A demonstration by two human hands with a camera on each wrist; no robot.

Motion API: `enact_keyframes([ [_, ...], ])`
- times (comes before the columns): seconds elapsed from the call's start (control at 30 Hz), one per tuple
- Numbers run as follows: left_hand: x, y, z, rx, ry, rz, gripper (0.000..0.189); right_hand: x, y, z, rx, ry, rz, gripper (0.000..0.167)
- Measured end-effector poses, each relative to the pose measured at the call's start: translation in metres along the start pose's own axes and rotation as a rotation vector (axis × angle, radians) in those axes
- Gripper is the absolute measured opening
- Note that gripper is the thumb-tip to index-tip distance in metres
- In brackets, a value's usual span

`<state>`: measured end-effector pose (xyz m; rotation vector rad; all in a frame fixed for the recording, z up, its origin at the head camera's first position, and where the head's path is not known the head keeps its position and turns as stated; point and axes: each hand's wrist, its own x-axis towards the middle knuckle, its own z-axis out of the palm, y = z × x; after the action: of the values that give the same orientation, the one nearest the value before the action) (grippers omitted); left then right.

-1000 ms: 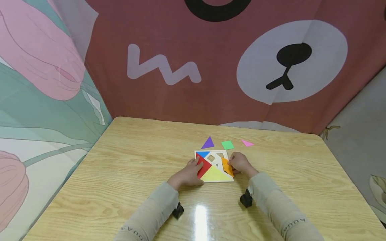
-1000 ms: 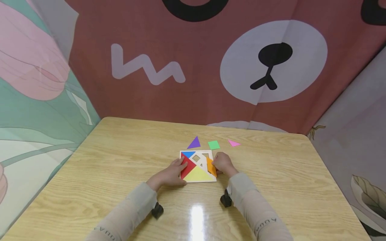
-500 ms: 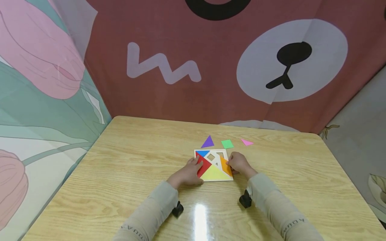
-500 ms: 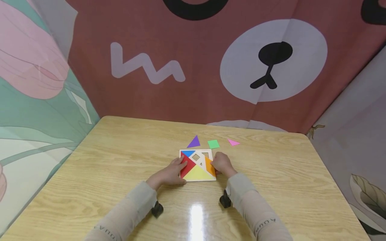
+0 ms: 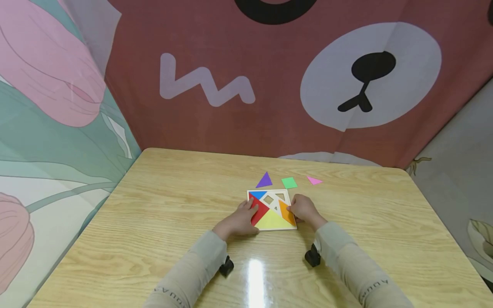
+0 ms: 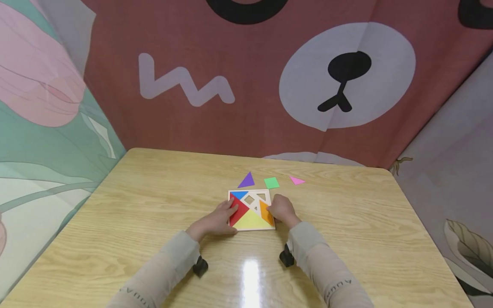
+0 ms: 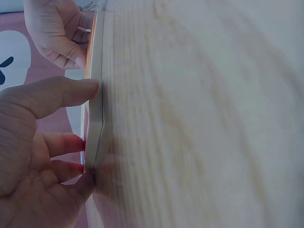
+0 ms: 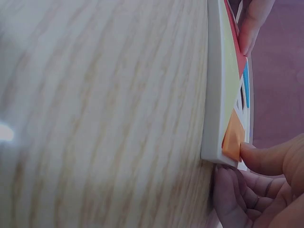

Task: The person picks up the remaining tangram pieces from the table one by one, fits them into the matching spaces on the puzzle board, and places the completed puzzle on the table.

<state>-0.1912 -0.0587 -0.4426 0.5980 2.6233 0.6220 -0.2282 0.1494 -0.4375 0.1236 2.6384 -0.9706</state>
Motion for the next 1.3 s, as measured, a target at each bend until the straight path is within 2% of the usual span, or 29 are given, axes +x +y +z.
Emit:
enact_keyframes([
  [0.27, 0.0, -0.001, 0.0, 0.0, 0.006, 0.01, 0.073, -0.002, -0.001, 0.002, -0.097, 0.021, -0.021, 0.018],
  [0.5, 0.0, -0.001, 0.0, 0.011, 0.013, 0.014, 0.074, 0.0, 0.0, 0.002, -0.106, 0.002, -0.002, 0.016],
  [0.77, -0.001, 0.0, -0.002, 0.021, 0.008, 0.016, 0.074, 0.002, 0.009, -0.001, 0.024, -0.069, -0.068, 0.015],
  [0.93, 0.0, 0.0, -0.003, 0.04, 0.003, 0.011, 0.073, 0.004, 0.014, -0.003, 0.068, -0.118, -0.098, 0.016],
  [1.3, 0.002, -0.002, -0.001, 0.055, 0.006, 0.004, 0.074, 0.011, 0.012, -0.014, 0.11, -0.127, -0.174, 0.015],
])
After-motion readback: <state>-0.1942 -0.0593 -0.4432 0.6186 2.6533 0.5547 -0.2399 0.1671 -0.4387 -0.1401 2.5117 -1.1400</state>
